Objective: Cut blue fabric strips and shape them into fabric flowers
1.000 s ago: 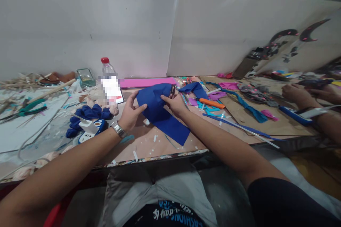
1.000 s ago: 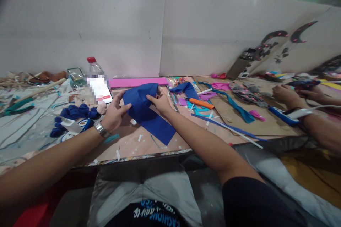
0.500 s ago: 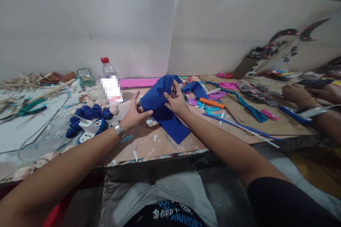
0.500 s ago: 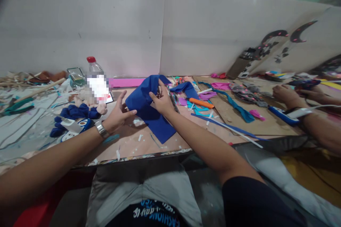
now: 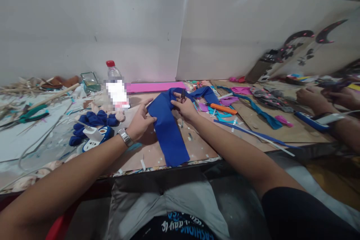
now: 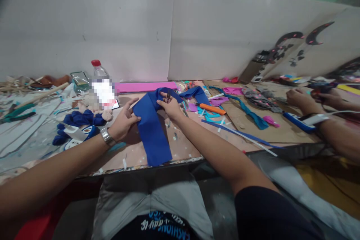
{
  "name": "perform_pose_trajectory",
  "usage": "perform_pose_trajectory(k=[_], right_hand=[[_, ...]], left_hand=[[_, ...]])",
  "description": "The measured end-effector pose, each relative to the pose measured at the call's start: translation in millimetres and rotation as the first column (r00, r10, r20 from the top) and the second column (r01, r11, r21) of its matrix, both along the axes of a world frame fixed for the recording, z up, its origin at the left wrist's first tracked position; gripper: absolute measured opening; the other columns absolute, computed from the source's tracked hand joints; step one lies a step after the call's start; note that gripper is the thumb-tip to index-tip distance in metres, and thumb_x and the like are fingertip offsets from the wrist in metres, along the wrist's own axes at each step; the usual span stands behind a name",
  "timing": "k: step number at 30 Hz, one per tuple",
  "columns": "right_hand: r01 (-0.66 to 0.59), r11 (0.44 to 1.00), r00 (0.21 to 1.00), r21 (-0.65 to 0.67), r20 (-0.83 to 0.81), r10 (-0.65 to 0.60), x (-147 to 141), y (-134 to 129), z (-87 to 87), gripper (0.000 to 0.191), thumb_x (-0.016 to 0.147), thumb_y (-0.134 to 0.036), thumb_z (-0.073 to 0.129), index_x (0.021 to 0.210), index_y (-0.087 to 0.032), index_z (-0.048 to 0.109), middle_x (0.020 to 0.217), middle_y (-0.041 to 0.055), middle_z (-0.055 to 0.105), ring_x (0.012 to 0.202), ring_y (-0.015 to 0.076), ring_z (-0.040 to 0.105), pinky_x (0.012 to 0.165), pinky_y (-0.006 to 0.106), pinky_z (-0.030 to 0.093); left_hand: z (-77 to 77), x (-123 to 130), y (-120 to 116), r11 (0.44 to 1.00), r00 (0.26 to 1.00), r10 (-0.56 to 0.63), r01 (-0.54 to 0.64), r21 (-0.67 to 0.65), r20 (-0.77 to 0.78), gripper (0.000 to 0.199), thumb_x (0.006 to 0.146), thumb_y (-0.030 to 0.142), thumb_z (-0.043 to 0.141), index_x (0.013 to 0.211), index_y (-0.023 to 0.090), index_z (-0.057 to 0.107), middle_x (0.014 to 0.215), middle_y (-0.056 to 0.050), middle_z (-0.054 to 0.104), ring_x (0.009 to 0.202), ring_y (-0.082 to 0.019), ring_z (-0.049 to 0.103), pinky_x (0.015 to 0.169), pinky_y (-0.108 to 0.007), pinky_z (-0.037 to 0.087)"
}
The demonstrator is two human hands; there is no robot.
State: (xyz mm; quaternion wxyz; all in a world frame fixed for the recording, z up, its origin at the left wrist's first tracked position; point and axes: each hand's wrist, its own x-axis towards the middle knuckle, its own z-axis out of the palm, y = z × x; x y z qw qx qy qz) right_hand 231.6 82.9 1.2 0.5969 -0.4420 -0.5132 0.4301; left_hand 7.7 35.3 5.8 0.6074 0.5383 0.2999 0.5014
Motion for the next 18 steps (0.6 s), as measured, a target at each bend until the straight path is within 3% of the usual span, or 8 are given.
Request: perform_pose_trajectory(k=[4, 8, 13, 18], right_hand=[[0.024, 0.996, 1.0, 0.09, 0.0, -0.025, 2, -1, 8.7, 0.058, 0.069, -0.045, 0.082, 0.12, -0.021, 0.069, 0.083, -0.0016, 0.064, 0.075, 0.0148, 0.062, 0.071, 0.029, 0.054], [0.12, 0.974, 0.992, 0.194, 0.002, -0.123, 5, -2, 14.1, 0.052, 0.073, -0.048, 0.079, 0.117, -0.023, 0.068, 0.097, 0.0034, 0.068, 0.089, 0.0193, 0.064, 0.078, 0.031, 0.055], [0.21, 0.942, 0.978, 0.26, -0.044, -0.206, 10, 4, 14.0, 0.044, 0.08, -0.051, 0.076, 0.114, -0.025, 0.066, 0.1, 0.0032, 0.067, 0.093, 0.019, 0.063, 0.081, 0.031, 0.055], [0.088, 0.974, 0.996, 0.207, -0.027, -0.084, 6, 0, 10.9, 0.051, 0.079, -0.05, 0.077, 0.123, -0.026, 0.068, 0.097, 0.0018, 0.07, 0.089, 0.018, 0.066, 0.083, 0.032, 0.058]], left_hand=[[3.7, -2, -4, 0.991, 0.997, 0.05, -0.043, 0.129, -0.057, 0.085, 0.069, 0.01, 0.075, 0.15, 0.023, 0.052, 0.153, -0.013, 0.055, 0.093, -0.017, 0.069, 0.072, -0.025, 0.055], [6.2, -2, -4, 0.997, 0.998, 0.039, -0.036, 0.068, -0.052, 0.086, 0.07, 0.009, 0.067, 0.154, 0.022, 0.05, 0.146, -0.012, 0.062, 0.09, -0.016, 0.069, 0.071, -0.025, 0.054], [9.9, -1, -1, 0.998, 0.995, 0.057, -0.055, -0.019, 0.076, 0.084, 0.063, 0.005, 0.059, 0.145, 0.022, 0.058, 0.157, -0.005, 0.054, 0.129, -0.021, 0.059, 0.092, -0.024, 0.053], [11.4, -3, 0, 0.995, 0.997, 0.062, -0.058, -0.086, 0.041, 0.085, 0.062, 0.009, 0.057, 0.147, 0.02, 0.056, 0.147, -0.007, 0.062, 0.108, -0.021, 0.066, 0.077, -0.025, 0.054]])
